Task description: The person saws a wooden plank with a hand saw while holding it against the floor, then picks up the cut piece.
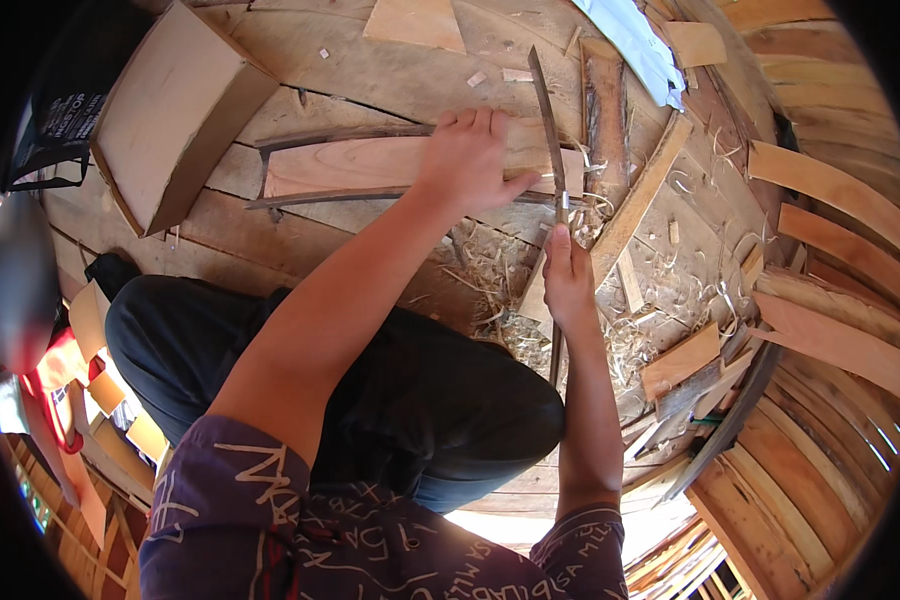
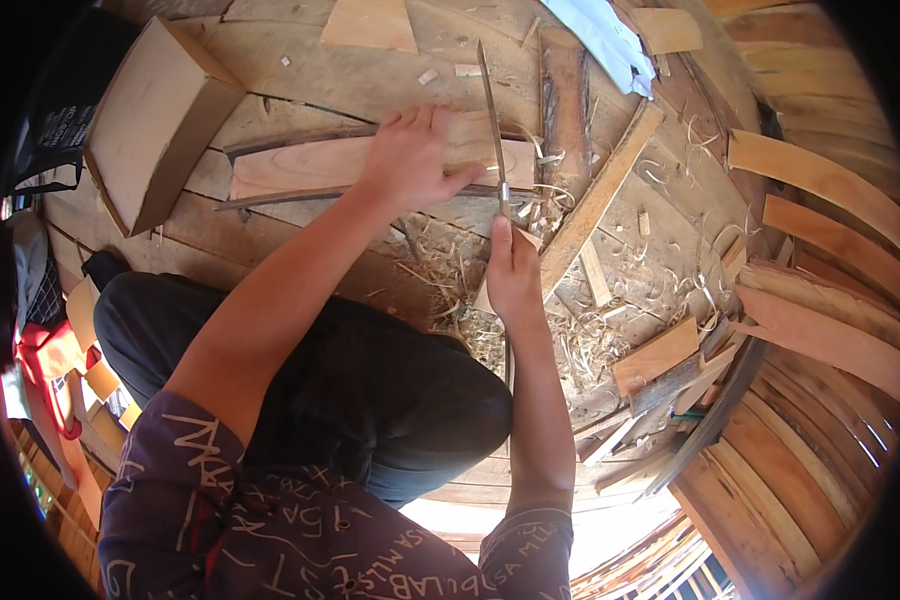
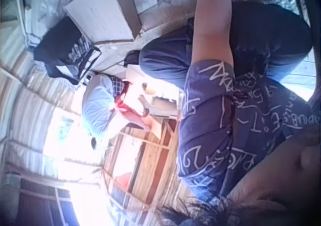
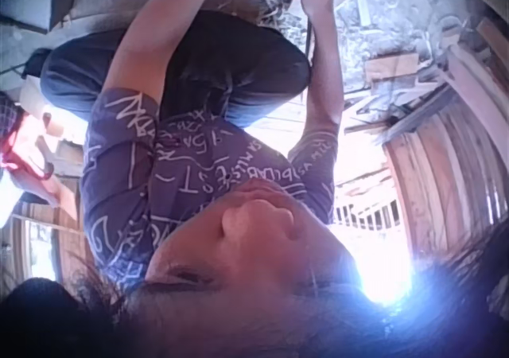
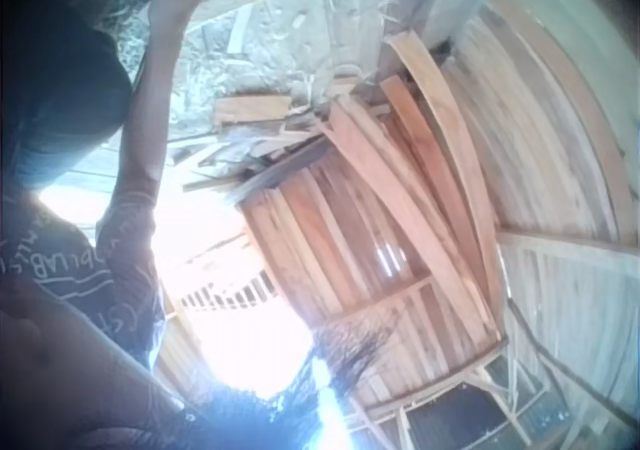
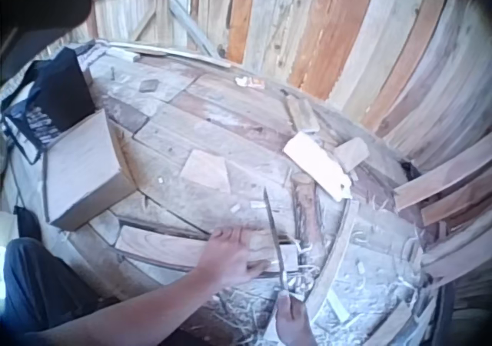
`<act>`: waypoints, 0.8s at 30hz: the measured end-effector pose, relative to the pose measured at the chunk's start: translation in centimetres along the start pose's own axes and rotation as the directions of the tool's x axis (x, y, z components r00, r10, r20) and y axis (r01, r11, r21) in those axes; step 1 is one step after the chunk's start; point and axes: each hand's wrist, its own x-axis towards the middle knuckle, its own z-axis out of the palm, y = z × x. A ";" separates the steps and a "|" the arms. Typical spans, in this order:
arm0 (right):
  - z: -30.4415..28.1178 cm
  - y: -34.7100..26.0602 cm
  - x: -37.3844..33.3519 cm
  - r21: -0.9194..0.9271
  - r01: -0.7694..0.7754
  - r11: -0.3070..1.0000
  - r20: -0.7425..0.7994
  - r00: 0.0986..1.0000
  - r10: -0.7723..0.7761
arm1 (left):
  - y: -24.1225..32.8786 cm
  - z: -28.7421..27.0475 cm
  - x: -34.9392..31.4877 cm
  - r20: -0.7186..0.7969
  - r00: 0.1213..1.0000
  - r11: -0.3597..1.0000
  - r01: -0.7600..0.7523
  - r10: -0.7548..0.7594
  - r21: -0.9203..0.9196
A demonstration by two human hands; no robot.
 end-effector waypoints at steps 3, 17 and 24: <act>-0.6 0.4 -1.2 0.001 -0.010 1.000 0.012 1.000 0.010 | -0.1 0.4 0.3 -0.022 0.999 0.999 0.031 -0.031 -0.010; -0.5 -1.5 0.7 -0.031 0.008 0.999 -0.001 1.000 -0.008 | 0.3 -0.1 -0.1 -0.006 1.000 1.000 0.003 -0.003 -0.012; -2.5 -1.8 -2.6 -0.057 -0.110 0.992 0.069 0.991 0.114 | -0.2 0.5 -0.6 -0.048 0.998 0.999 -0.032 0.033 0.016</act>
